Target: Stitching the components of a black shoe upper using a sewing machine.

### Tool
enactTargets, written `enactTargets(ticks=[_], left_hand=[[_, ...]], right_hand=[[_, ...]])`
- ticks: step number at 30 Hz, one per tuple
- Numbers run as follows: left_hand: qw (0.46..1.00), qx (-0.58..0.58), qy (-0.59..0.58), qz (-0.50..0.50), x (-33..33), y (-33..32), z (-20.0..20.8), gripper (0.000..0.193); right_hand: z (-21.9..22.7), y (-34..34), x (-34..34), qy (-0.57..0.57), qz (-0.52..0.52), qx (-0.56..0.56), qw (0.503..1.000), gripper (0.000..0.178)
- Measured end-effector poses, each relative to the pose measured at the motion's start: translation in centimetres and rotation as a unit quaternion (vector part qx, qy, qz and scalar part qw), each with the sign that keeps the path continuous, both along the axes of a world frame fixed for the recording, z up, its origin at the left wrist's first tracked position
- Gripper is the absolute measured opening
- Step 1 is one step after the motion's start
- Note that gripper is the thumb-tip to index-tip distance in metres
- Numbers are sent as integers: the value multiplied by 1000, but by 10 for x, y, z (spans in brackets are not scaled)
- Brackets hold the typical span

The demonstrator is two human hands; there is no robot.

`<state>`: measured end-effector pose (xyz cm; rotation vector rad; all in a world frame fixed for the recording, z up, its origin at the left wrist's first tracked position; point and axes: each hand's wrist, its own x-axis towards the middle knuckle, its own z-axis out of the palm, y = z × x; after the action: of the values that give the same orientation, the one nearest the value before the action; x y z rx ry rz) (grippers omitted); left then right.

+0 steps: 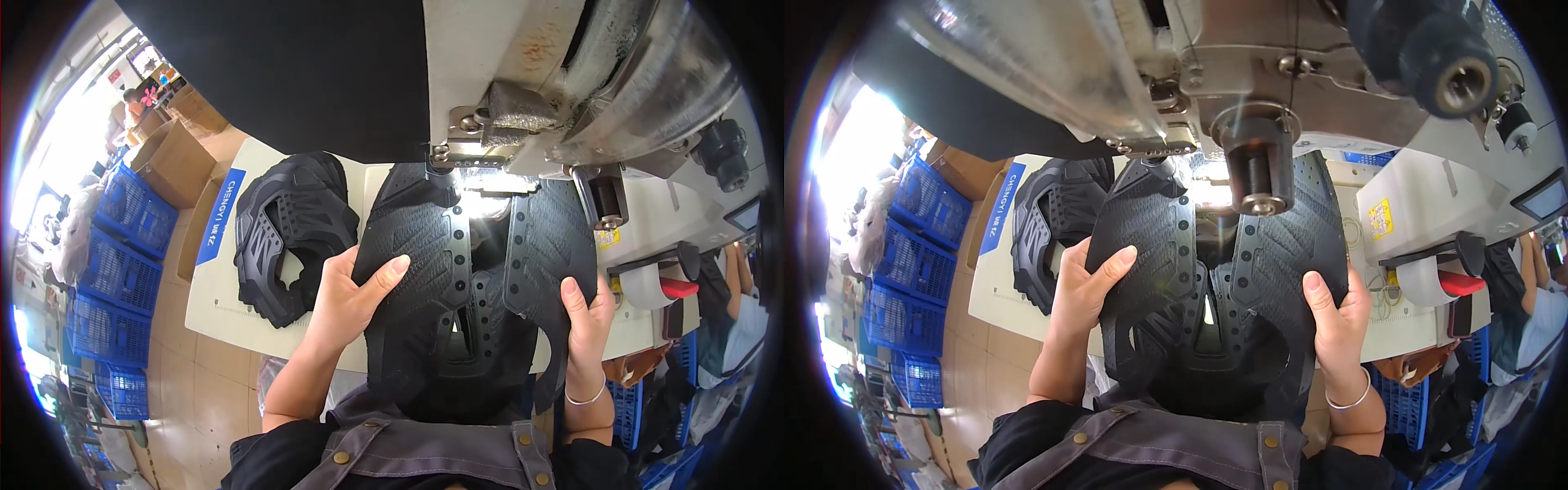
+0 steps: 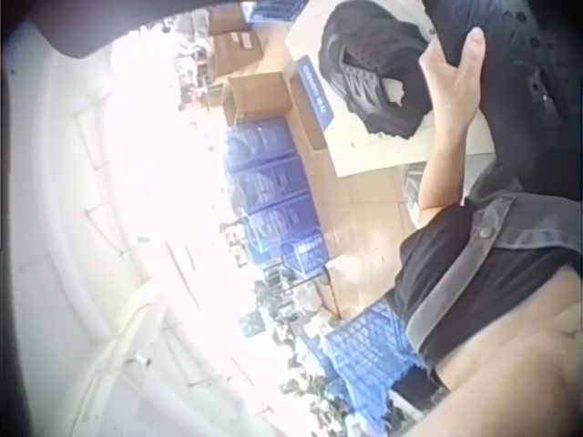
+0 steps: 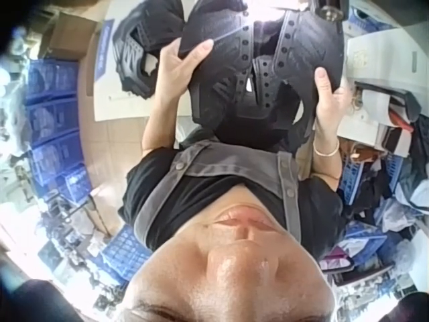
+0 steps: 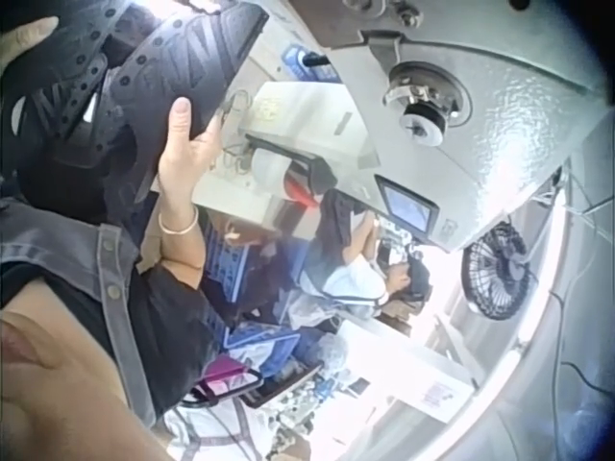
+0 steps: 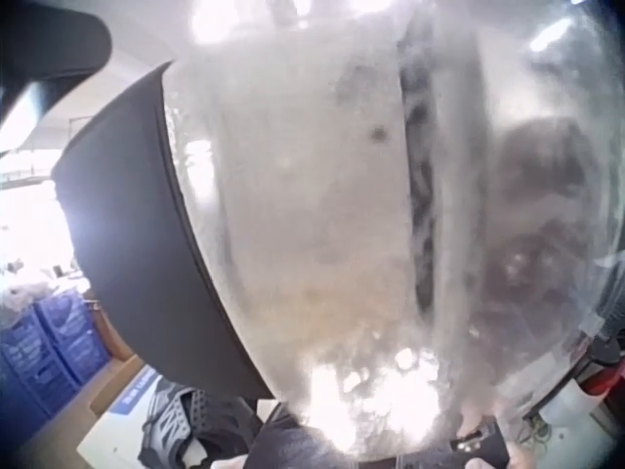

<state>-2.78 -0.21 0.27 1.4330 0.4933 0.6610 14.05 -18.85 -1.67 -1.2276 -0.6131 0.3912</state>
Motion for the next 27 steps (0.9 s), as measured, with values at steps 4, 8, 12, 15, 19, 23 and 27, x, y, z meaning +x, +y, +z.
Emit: enactTargets(ticks=[4, 8, 12, 15, 19, 23, 27], left_hand=[[1000, -1, -9, -4, 4, 4, 2, 25], [1000, 7, 4, -3, 10, 13, 4, 24], [1000, 7, 7, 0, 17, 23, 6, 24], [1000, 22, -10, -3, 23, 29, 7, 25], [999, 43, -18, 3, 31, 36, 5, 26], [998, 56, 10, 18, 37, 47, 6, 28], [998, 55, -9, 27, 45, 52, 11, 28]], right_hand=[[1, 2, 2, -1, -4, -5, 1000, 23], [2, 10, 5, -20, -10, -12, 1000, 23], [4, 20, 9, -30, -29, -13, 999, 20], [6, 26, 14, -44, -33, -12, 998, 19], [9, 34, 22, -25, -25, 5, 999, 17], [15, 41, 28, -49, -39, -35, 997, 17], [12, 46, 38, -67, -45, -66, 995, 18]])
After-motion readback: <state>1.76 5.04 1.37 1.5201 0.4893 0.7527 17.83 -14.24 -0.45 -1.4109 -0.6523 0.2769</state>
